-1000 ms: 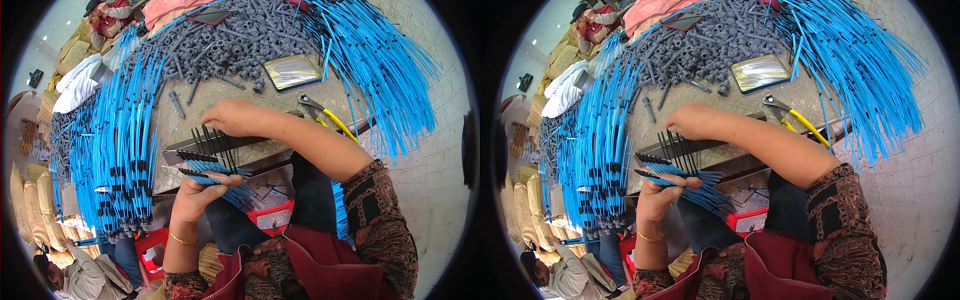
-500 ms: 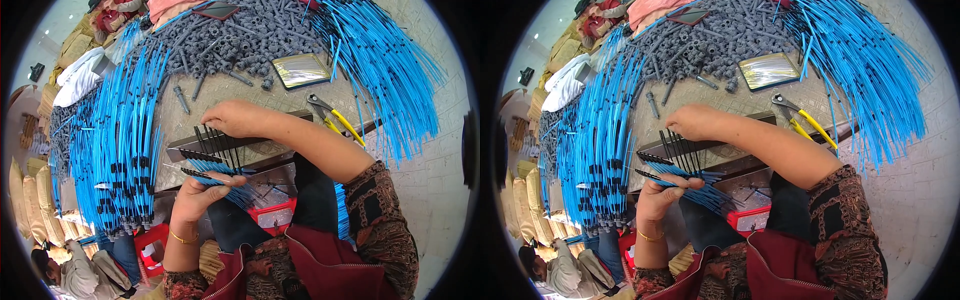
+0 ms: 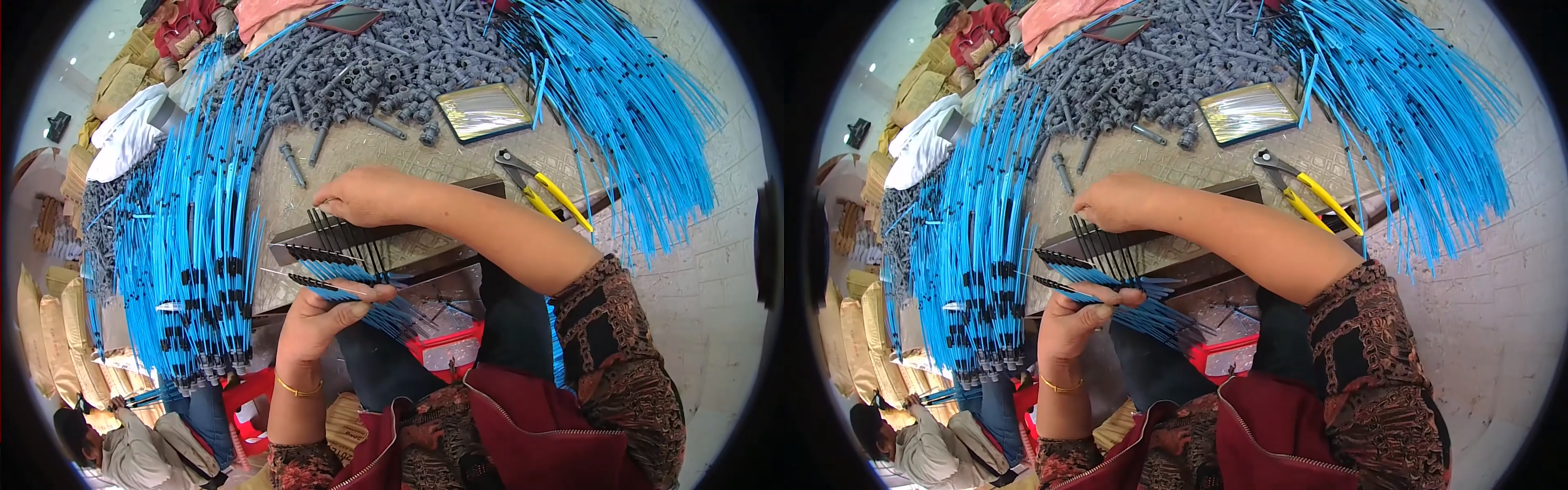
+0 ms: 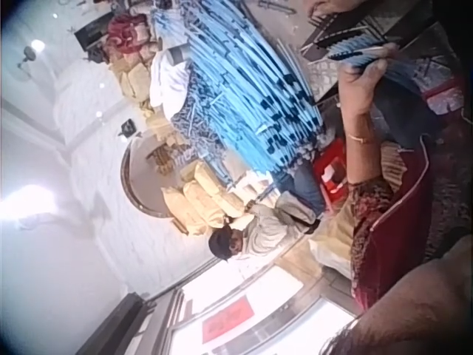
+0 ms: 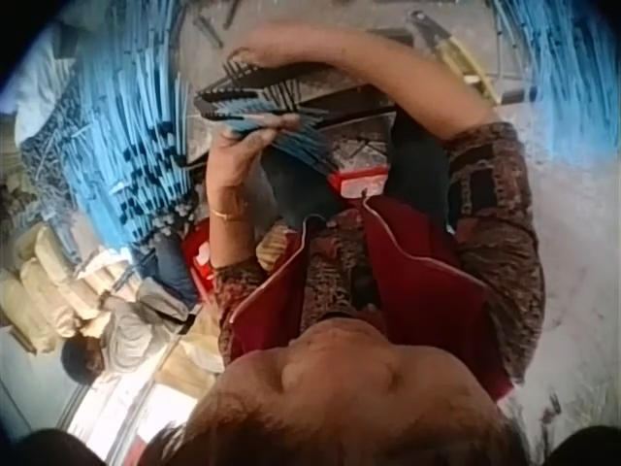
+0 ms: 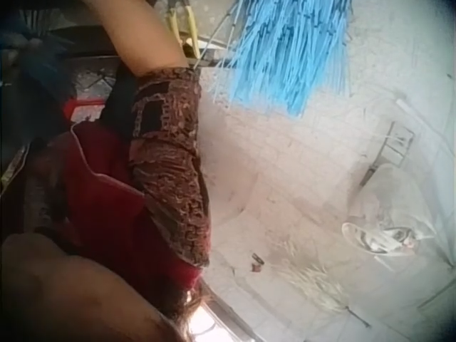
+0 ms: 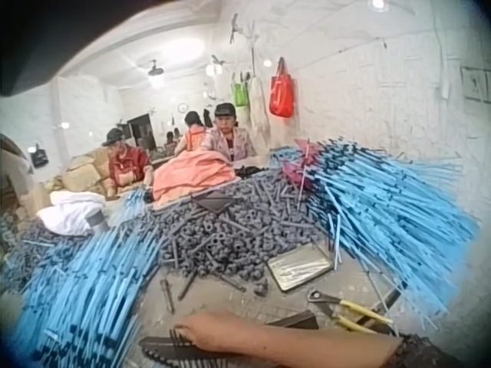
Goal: Assembling blue cable bundles by attaching clips and organizing them into groups.
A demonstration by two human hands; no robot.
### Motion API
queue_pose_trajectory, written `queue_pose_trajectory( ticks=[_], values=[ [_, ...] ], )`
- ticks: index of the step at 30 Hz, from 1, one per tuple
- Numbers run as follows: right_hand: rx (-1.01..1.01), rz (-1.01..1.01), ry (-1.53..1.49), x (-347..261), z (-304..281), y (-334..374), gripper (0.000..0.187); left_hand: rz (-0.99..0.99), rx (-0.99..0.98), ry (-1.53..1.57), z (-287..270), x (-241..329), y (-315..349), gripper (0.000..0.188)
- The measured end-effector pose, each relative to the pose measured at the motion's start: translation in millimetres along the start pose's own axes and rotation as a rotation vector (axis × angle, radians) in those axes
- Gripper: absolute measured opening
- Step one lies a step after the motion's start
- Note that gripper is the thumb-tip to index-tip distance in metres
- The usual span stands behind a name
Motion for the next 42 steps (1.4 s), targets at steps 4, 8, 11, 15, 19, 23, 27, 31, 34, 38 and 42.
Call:
queue_pose_trajectory(
  ticks=[4, 8, 11, 15, 19, 23, 27, 31, 34, 38, 42],
  values=[
    [-0.079, 0.027, 0.034, -2.7, 2.7, -5.9, 0.031, -0.016, 0.013, -0.008, -1.4, 1.4, 1.7, 0.017],
    [-0.066, 0.04, 0.027, -3.5, 3.0, -9.2, 0.031, -0.018, 0.013, 0.012, -3.0, 1.0, 1.3, 0.017],
    [-0.057, 0.025, 0.026, -4.0, 5.6, -11.7, 0.031, -0.017, 0.013, 0.012, -4.2, 0.0, 0.8, 0.017],
    [-0.048, 0.016, 0.008, -6.0, 6.3, -15.5, 0.031, -0.009, 0.016, 0.016, -4.6, 1.0, 1.0, 0.017],
    [-0.03, 0.016, -0.009, -11.1, 4.3, -13.7, 0.031, 0.0, 0.017, 0.032, -3.3, 0.1, 0.7, 0.017],
    [-0.03, 0.072, -0.019, -2.6, 2.3, -14.1, 0.028, 0.042, 0.018, 0.023, -3.2, -3.2, 2.7, 0.016],
    [-0.045, 0.114, 0.045, 13.1, -9.9, -5.6, 0.023, 0.044, -0.027, 0.038, 4.0, -6.4, 10.8, 0.016],
    [0.005, 0.064, 0.068, 23.2, -31.3, 21.6, 0.02, 0.033, -0.116, 0.01, 21.9, -8.8, 7.8, 0.015],
    [0.034, -0.043, 0.16, 17.6, -41.6, 35.2, 0.02, 0.027, -0.144, 0.008, 26.5, -6.3, 3.3, 0.014],
    [-0.036, -0.241, 0.369, -0.8, -49.8, 45.8, 0.024, 0.03, -0.117, 0.052, 22.2, -2.8, 0.8, 0.013],
    [-0.18, -0.414, 0.447, -6.1, -49.0, 52.9, 0.031, 0.051, -0.113, 0.073, 13.1, -2.0, -1.9, 0.013]
  ],
)
Point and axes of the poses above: each hand's wrist, its own y-axis away from the middle knuckle, its own z-axis out of the palm, x = y × z, the point moved 6 cm from there along -y, towards the middle knuckle, and after that the axes turned 8 degrees about x, right-handed, at the moved point
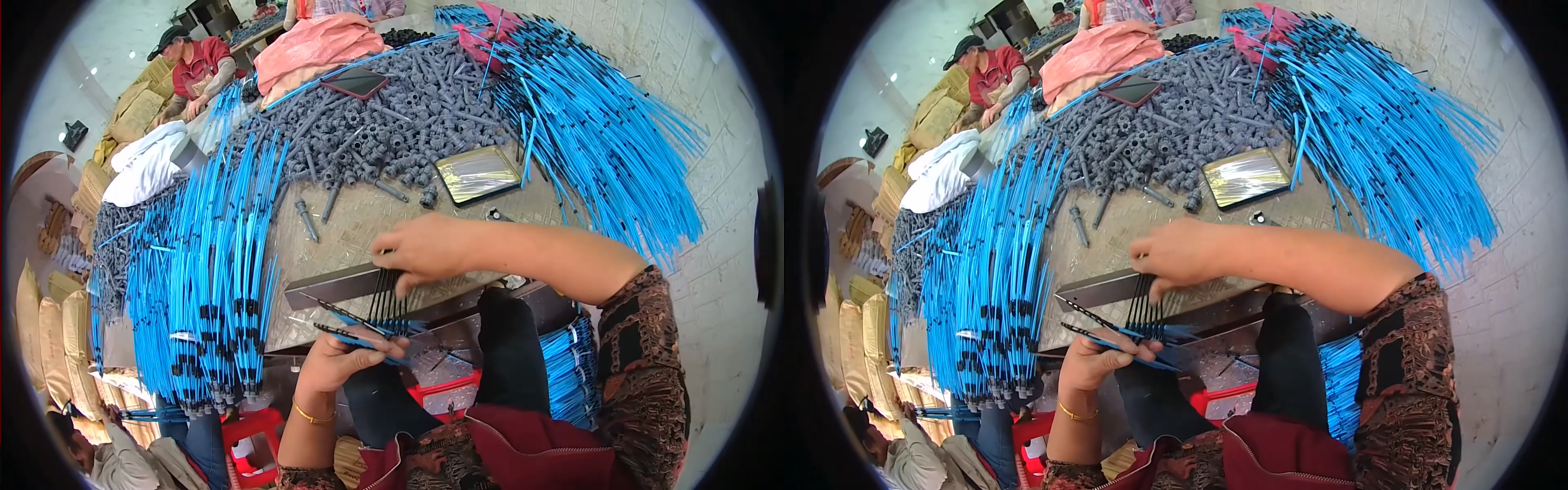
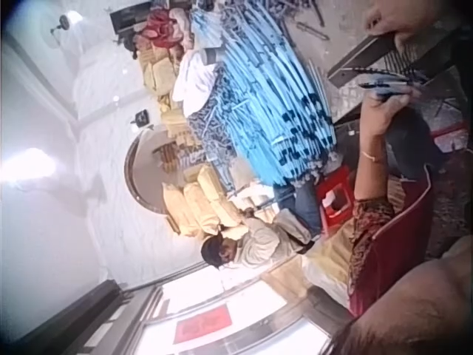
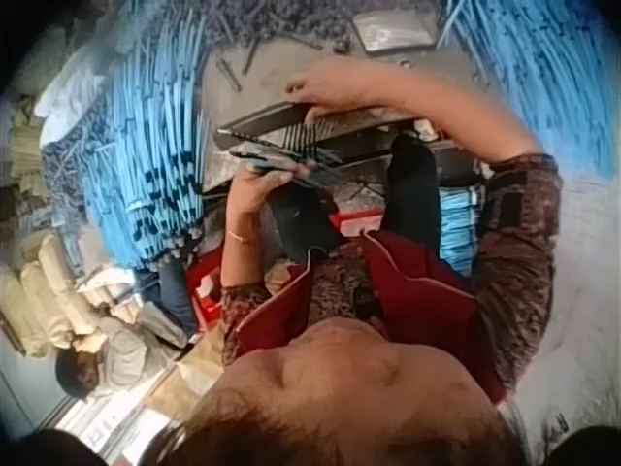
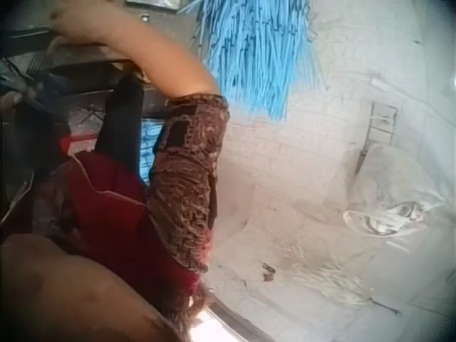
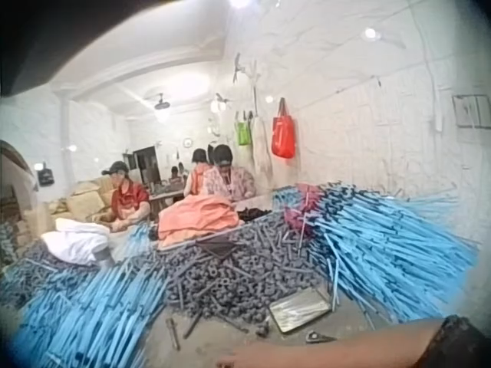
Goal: Assembling blue cable bundles by attaching clips and organizing them into groups.
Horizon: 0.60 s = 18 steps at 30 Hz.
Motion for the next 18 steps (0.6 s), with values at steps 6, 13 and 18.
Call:
queue_pose_trajectory(
  ticks=[6, 13, 18],
  values=[
    [0.04, -0.321, 0.068, -7.6, -6.4, -1.9, 0.035, -0.038, -0.056, 0.03, -0.9, 2.0, -3.5, 0.017],
    [-0.075, -0.239, 0.245, -68.2, -30.4, 21.5, 0.021, -0.167, -0.23, -0.081, 32.0, -21.6, 44.3, 0.023],
    [-0.029, -0.262, 0.19, -132.1, -7.2, 56.7, 0.012, -0.444, -0.178, -0.192, 60.2, -18.8, 122.1, 0.027]
  ],
)
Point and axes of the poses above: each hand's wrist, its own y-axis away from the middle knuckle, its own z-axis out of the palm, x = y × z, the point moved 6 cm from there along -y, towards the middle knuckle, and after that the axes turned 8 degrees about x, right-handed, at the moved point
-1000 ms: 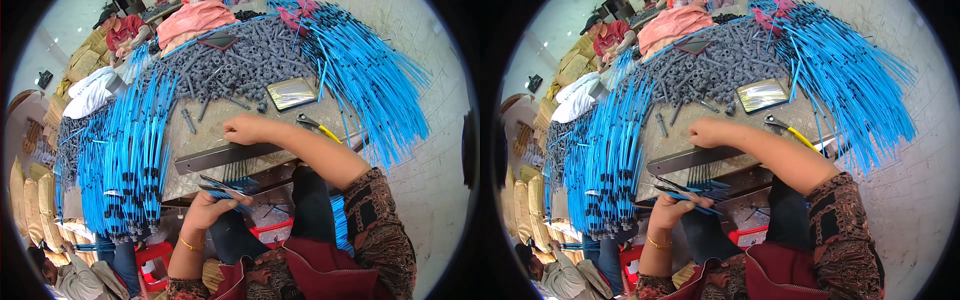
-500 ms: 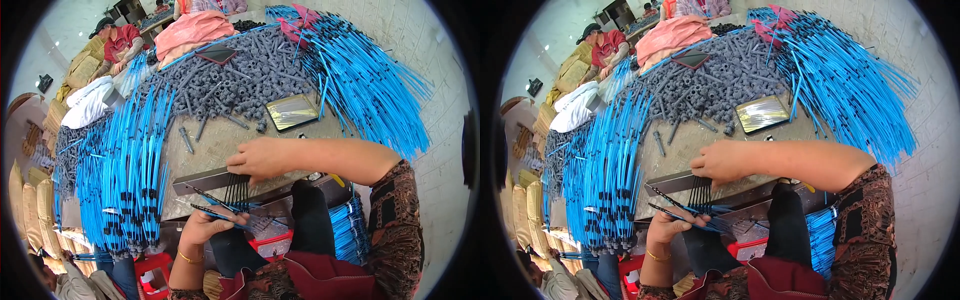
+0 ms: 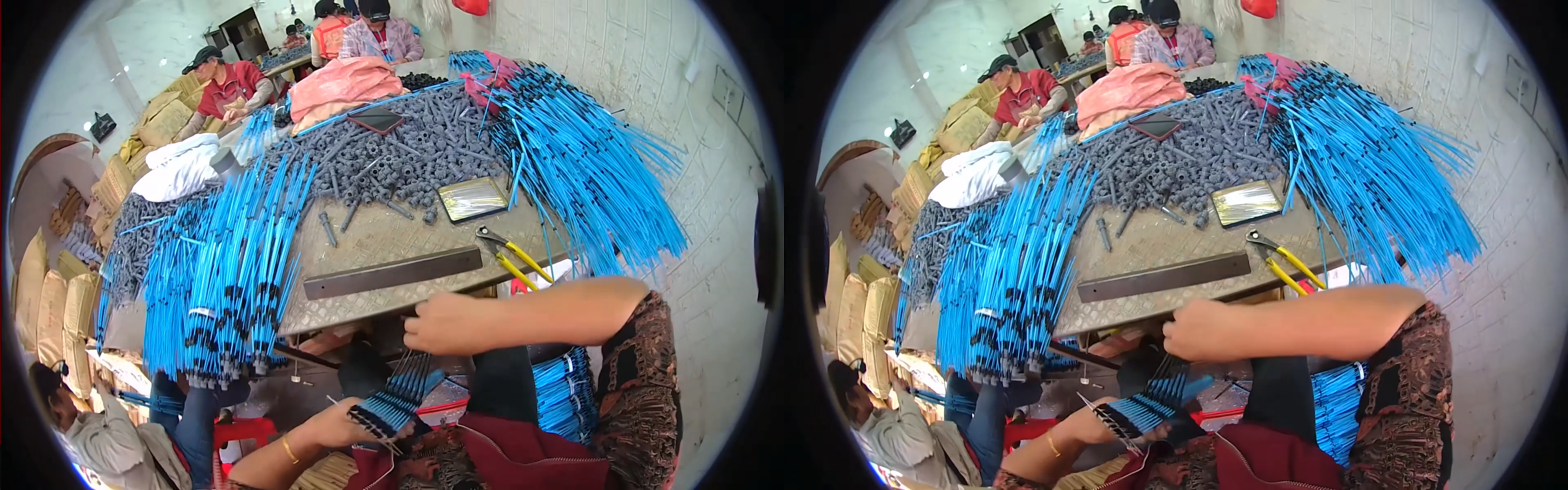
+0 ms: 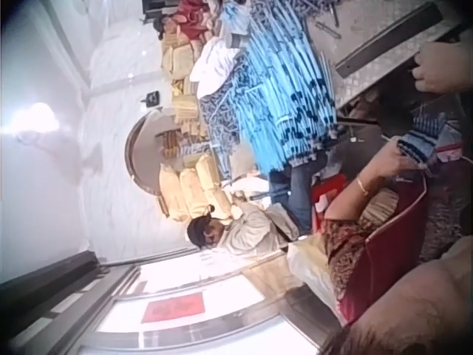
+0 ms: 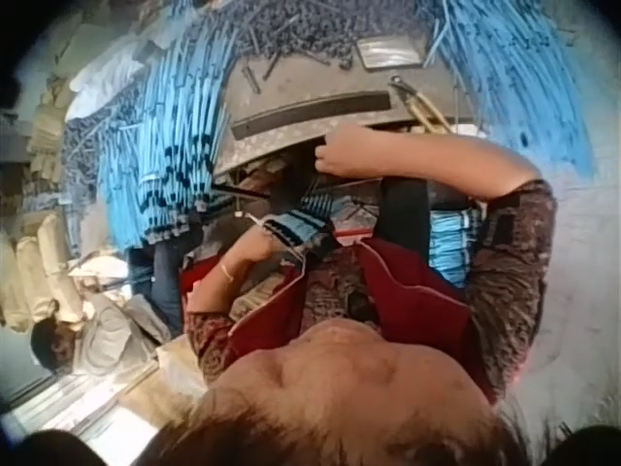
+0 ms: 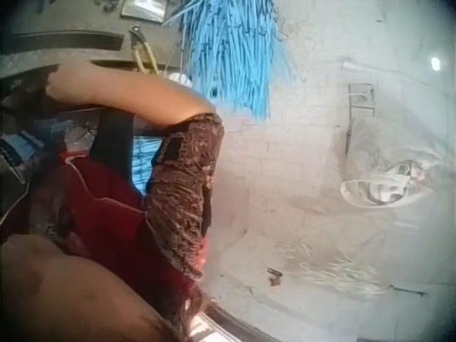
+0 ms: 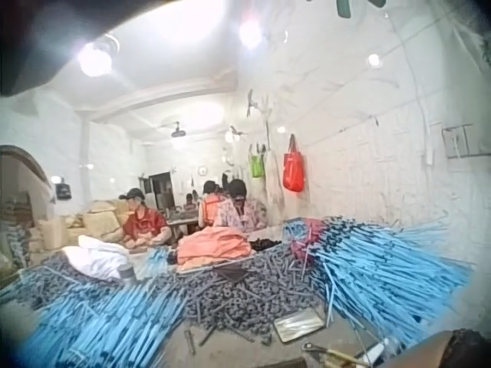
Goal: Assembling blue cable bundles by attaching clips and organizing them into groups.
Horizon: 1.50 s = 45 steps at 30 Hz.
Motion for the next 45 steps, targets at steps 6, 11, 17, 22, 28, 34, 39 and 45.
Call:
queue_pose_trajectory(
  ticks=[6, 11, 17, 22, 28, 34, 39, 45],
  values=[
    [-0.126, 0.166, -0.54, -49.8, 75.0, 5.7, 0.024, -0.175, 0.229, -0.208, 5.5, 9.4, 52.8, 0.026],
    [0.005, 0.166, -0.7, -73.6, 96.9, 18.9, 0.032, 0.029, 0.398, -0.213, 1.1, 28.3, 56.7, 0.025],
    [-0.391, 0.272, -1.107, -98.5, 104.1, 34.2, 0.045, 0.856, 0.521, -0.561, 20.8, 52.5, 29.1, 0.02],
    [-0.059, 0.564, -1.358, -91.5, 92.3, 43.8, 0.041, 1.084, 0.489, -0.475, 39.6, 56.1, 6.9, 0.012],
    [0.732, 0.693, -1.197, -68.6, 38.0, 23.4, 0.023, 0.868, 0.669, -0.582, 25.6, 66.5, -12.3, 0.012],
    [0.689, 0.842, -1.486, -55.1, 58.3, 14.6, 0.02, 0.522, 0.607, 0.1, 10.2, 47.0, -28.8, 0.025],
    [0.737, 0.964, -1.693, -43.3, 69.6, 9.4, 0.019, 1.083, 0.844, 0.276, -3.0, 41.6, -30.6, 0.038],
    [0.634, 0.964, -1.748, -36.1, 78.8, 6.3, 0.021, 1.087, 1.04, 0.348, -33.2, 46.5, -16.9, 0.034]
  ],
)
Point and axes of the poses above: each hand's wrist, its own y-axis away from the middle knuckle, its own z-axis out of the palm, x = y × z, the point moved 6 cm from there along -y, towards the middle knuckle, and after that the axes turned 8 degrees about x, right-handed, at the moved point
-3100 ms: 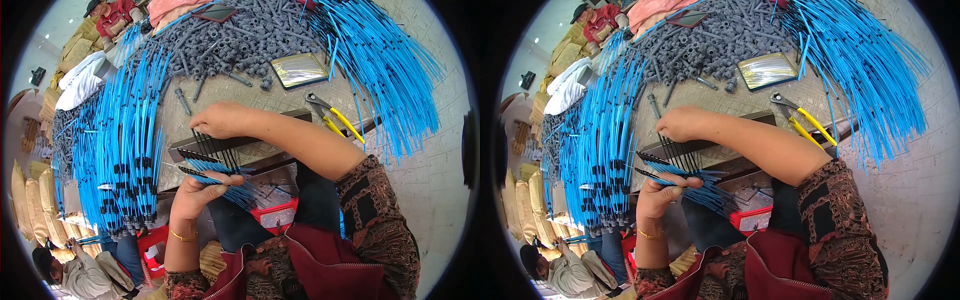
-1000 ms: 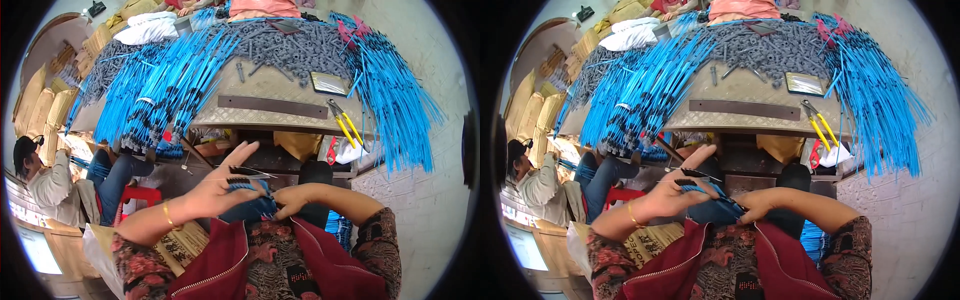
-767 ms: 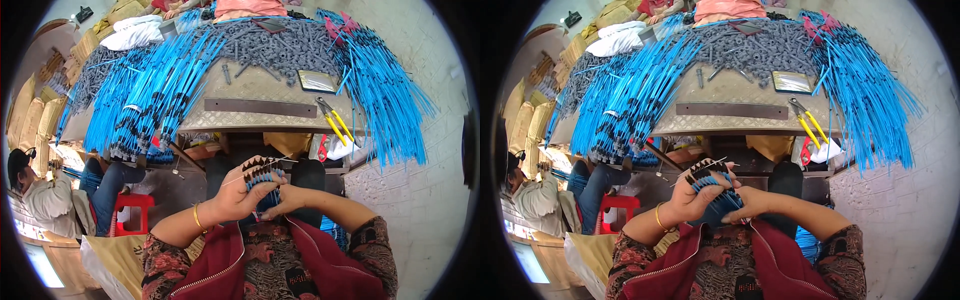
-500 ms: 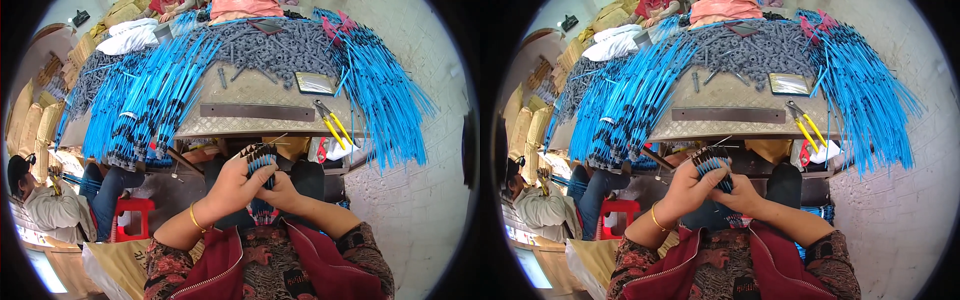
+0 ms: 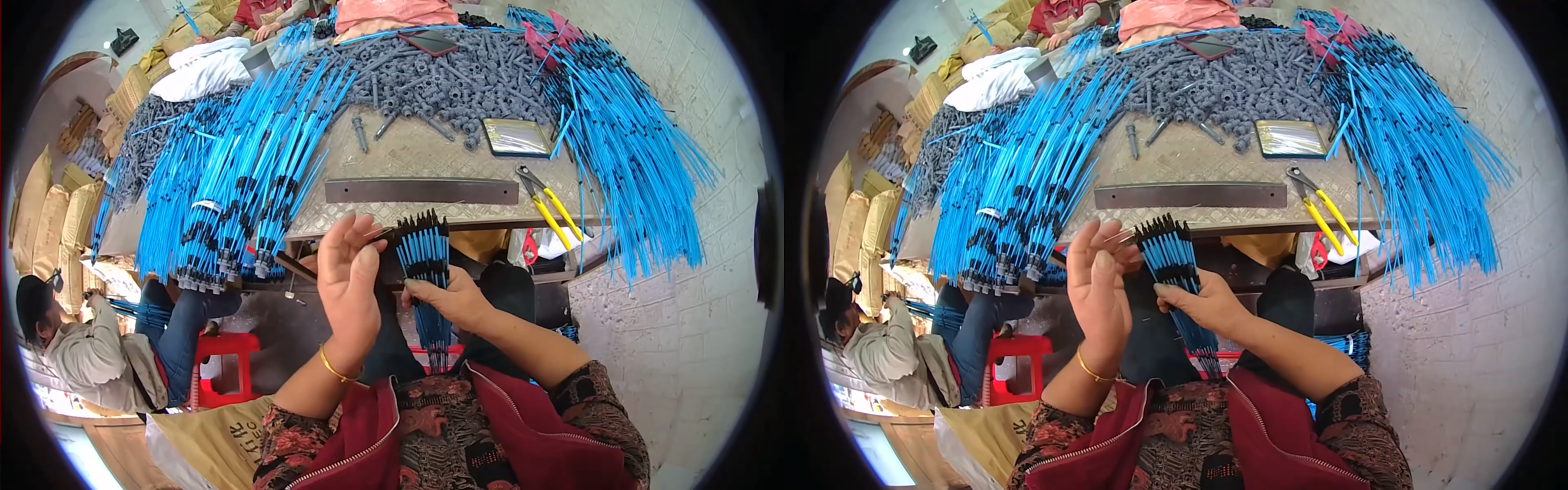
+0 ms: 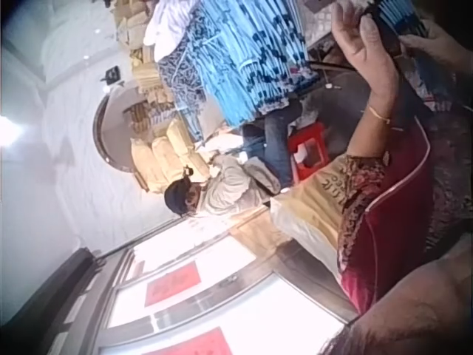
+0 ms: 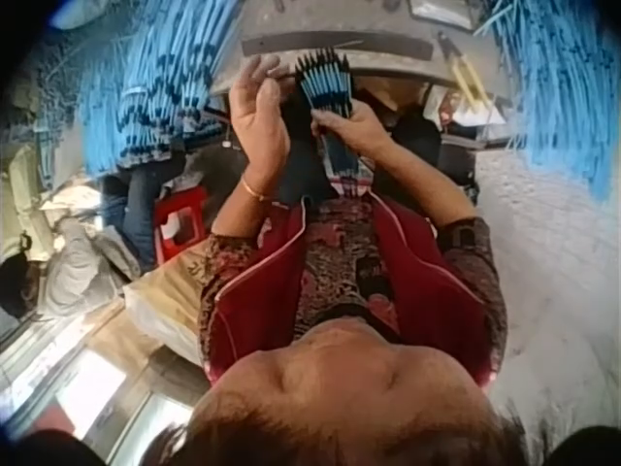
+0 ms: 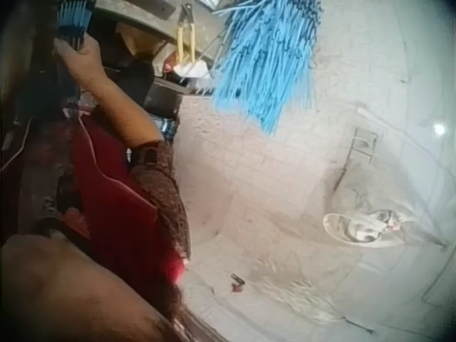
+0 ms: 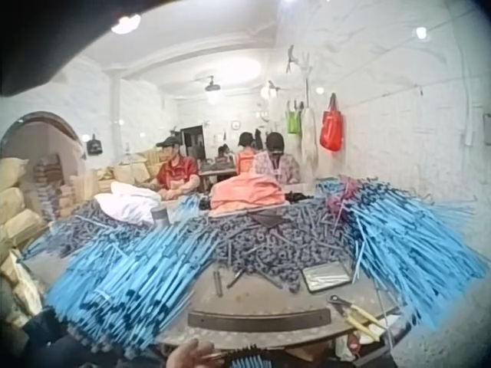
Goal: Assembling blue cable bundles by attaching clips and organizing them into groups.
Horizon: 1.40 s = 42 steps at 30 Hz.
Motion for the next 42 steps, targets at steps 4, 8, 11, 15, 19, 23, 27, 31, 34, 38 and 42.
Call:
queue_pose_trajectory(
  ticks=[4, 8, 11, 15, 19, 23, 27, 31, 34, 38, 42],
  values=[
    [-0.016, -0.021, 0.037, 0.7, 0.5, -2.8, 0.023, -0.037, -0.08, -0.142, -9.5, -2.6, -17.1, 0.021],
    [-0.014, -0.026, 0.046, -0.3, 0.3, -3.1, 0.026, 0.027, -0.13, -0.243, -4.3, -4.2, -22.5, 0.015],
    [-0.002, -0.02, 0.029, -3.3, -0.9, -2.3, 0.027, 0.064, -0.146, -0.273, 0.7, -5.1, -24.4, 0.014],
    [0.023, -0.012, -0.009, -8.3, -8.2, 0.1, 0.028, 0.01, -0.201, -0.266, 9.6, -9.6, -27.8, 0.014],
    [0.069, -0.014, -0.011, -7.9, -31.3, -0.8, 0.029, -0.135, -0.254, -0.225, 22.4, -26.4, -45.3, 0.016],
    [0.115, -0.009, -0.036, -6.1, -50.2, 2.3, 0.03, -0.16, -0.319, -0.46, 52.4, -50.4, -85.1, 0.02],
    [0.135, 0.025, -0.028, -6.6, -59.6, 2.2, 0.032, 0.152, -0.619, -0.879, 112.9, -105.9, -122.2, 0.024],
    [0.155, 0.054, -0.058, -4.8, -65.4, -3.1, 0.033, 0.35, -0.694, -1.031, 159.2, -158.4, -140.6, 0.032],
    [0.146, 0.075, -0.068, -1.9, -69.1, -2.4, 0.034, 0.382, -0.759, -1.372, 179.6, -180.7, -141.5, 0.037],
    [0.136, 0.044, -0.026, -6.6, -72.7, -8.1, 0.034, 0.308, -0.708, -1.2, 167.7, -167.5, -143.6, 0.034],
    [0.162, 0.033, -0.025, -5.9, -71.6, -10.8, 0.036, -0.325, -0.624, -0.636, 127.5, -134.4, -134.0, 0.028]
  ],
)
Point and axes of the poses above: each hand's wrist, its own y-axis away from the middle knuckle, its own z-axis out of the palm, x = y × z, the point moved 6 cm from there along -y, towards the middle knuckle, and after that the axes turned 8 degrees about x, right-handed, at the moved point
